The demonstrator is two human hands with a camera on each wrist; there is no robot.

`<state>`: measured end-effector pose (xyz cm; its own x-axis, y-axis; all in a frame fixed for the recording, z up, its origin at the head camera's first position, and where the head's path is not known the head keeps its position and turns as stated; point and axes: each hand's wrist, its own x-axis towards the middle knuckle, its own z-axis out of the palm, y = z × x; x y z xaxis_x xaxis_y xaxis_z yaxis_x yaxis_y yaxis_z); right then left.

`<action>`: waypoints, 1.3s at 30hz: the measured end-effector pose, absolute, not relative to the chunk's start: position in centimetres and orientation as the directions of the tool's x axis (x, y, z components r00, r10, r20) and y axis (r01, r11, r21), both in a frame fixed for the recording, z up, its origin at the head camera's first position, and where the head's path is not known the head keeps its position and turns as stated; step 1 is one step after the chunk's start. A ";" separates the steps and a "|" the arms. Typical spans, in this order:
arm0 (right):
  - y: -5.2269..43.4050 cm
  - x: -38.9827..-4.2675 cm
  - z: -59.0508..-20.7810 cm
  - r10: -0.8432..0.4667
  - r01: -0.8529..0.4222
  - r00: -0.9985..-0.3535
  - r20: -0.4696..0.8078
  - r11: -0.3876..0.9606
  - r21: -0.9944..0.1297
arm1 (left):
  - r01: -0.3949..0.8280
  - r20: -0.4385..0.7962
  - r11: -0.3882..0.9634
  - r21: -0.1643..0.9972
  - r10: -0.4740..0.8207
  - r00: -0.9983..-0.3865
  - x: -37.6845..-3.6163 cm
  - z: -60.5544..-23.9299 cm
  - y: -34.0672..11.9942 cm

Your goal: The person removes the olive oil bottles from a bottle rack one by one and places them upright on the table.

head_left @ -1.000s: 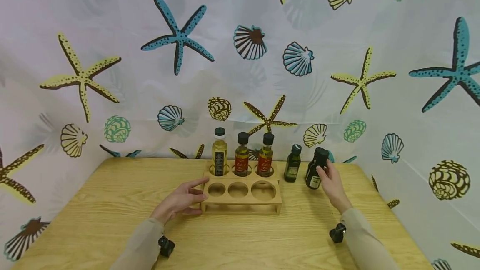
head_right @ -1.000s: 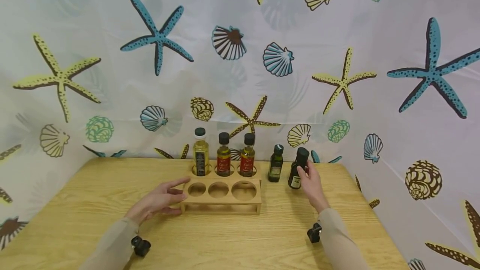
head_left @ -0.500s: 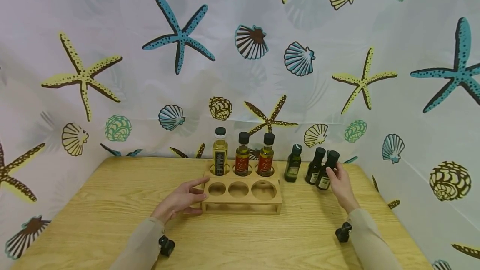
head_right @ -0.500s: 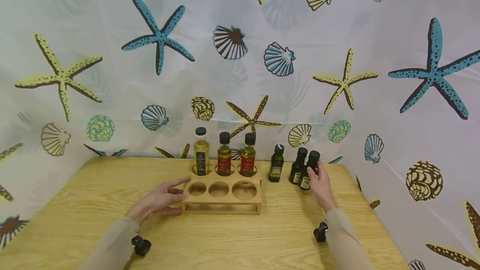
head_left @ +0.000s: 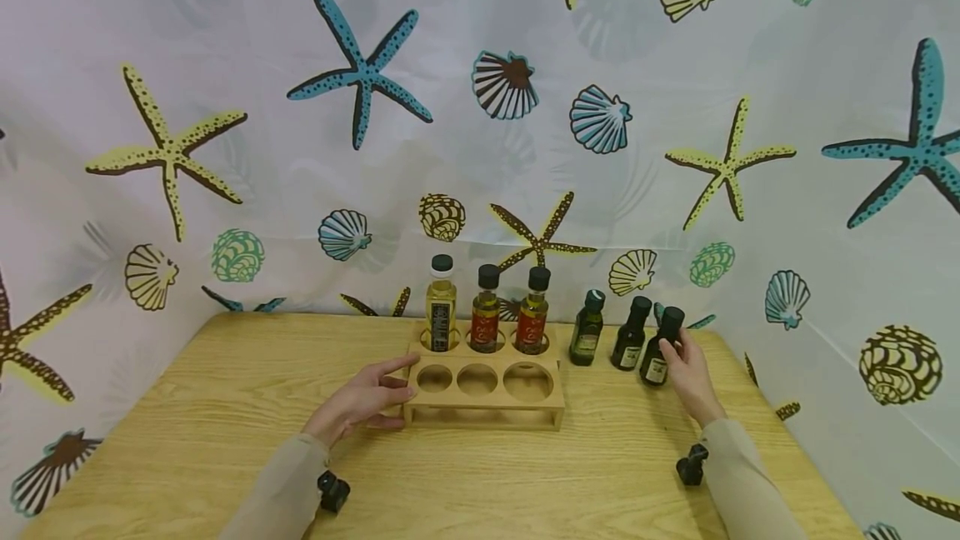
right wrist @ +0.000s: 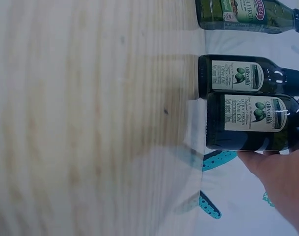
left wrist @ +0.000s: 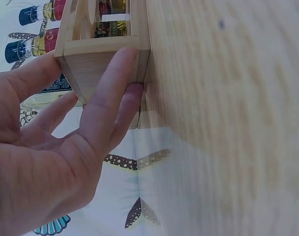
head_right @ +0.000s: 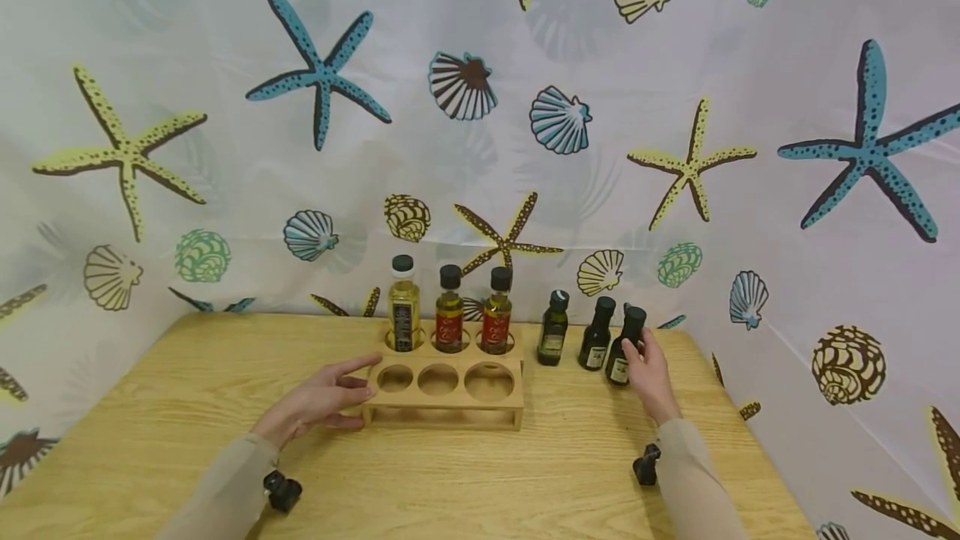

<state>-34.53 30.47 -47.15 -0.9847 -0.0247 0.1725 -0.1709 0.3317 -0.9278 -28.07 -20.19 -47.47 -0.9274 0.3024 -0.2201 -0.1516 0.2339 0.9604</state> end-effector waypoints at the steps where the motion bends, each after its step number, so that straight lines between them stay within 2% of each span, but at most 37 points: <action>1: 30.6 -34.5 -47.2 -0.029 -0.171 -0.985 0.172 0.338 -0.926 | -0.149 -0.218 0.235 0.960 0.303 -0.928 -28.1 -47.5 -20.2; 13: 31.8 -35.4 -47.5 -0.019 -0.142 -0.989 0.148 0.419 -0.897 | -0.169 -0.225 0.222 0.960 0.260 -0.939 -28.0 -47.4 -20.0; 20: 32.3 -35.5 -47.2 -0.003 -0.081 -0.996 0.094 0.518 -0.851 | -0.168 -0.221 0.213 0.962 0.254 -0.942 -28.0 -47.5 -20.0; 26: 32.5 -35.7 -46.7 0.001 -0.045 -0.999 0.054 0.536 -0.843 | -0.166 -0.216 0.207 0.964 0.251 -0.943 -28.0 -47.5 -20.1; 34: 33.6 -36.6 -46.0 -0.067 -0.066 -0.997 0.031 0.619 -0.783 | -0.163 -0.213 0.209 0.964 0.246 -0.946 -27.9 -47.5 -20.0; 39: 33.8 -37.0 -45.8 -0.085 -0.090 -0.995 0.047 0.622 -0.778 | -0.162 -0.212 0.212 0.964 0.243 -0.947 -27.9 -47.5 -19.9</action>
<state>-36.98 33.82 -45.78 -0.9952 -0.0854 0.0473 -0.0903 0.6220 -0.7778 -27.92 -19.91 -47.48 -0.9466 0.2426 -0.2123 -0.1619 0.2117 0.9638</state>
